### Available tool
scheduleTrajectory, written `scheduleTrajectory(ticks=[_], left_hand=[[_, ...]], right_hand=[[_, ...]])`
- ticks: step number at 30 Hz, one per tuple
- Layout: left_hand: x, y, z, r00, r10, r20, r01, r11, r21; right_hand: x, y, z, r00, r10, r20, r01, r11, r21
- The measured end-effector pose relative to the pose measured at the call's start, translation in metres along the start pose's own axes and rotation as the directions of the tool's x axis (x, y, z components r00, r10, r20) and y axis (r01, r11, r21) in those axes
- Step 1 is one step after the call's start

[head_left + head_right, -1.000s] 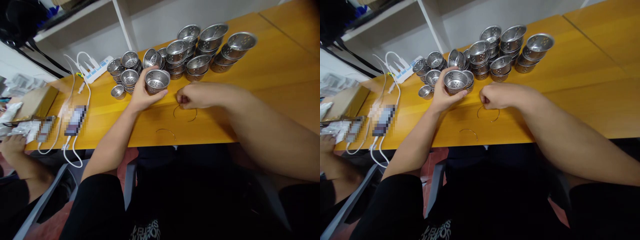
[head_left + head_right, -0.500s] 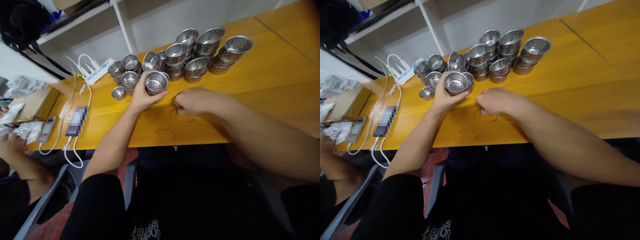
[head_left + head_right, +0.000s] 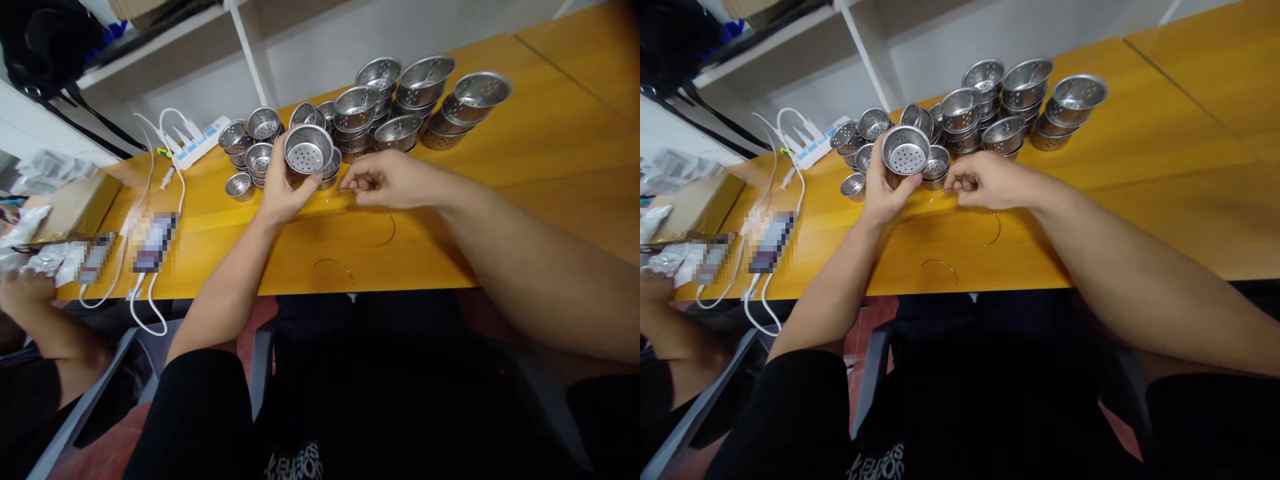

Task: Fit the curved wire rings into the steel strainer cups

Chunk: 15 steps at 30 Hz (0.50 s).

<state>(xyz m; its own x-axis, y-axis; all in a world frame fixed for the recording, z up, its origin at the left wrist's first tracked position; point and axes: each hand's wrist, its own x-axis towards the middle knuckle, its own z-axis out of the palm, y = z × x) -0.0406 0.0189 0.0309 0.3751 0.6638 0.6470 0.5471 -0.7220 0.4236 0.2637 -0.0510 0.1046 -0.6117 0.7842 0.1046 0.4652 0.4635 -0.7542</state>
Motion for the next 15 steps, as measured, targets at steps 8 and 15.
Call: scheduleTrajectory(ticks=[8,15], left_hand=[[-0.002,0.004,-0.013,0.996,-0.043,-0.082,0.047,0.998,0.042],[-0.002,-0.016,-0.005,0.997,-0.026,-0.071,0.018,0.994,-0.110]], right_hand=[[-0.001,0.007,0.000,0.998,-0.041,-0.049,0.042,0.999,0.004],[0.004,0.018,0.006,0.969,-0.184,-0.165,0.192,0.981,0.034]])
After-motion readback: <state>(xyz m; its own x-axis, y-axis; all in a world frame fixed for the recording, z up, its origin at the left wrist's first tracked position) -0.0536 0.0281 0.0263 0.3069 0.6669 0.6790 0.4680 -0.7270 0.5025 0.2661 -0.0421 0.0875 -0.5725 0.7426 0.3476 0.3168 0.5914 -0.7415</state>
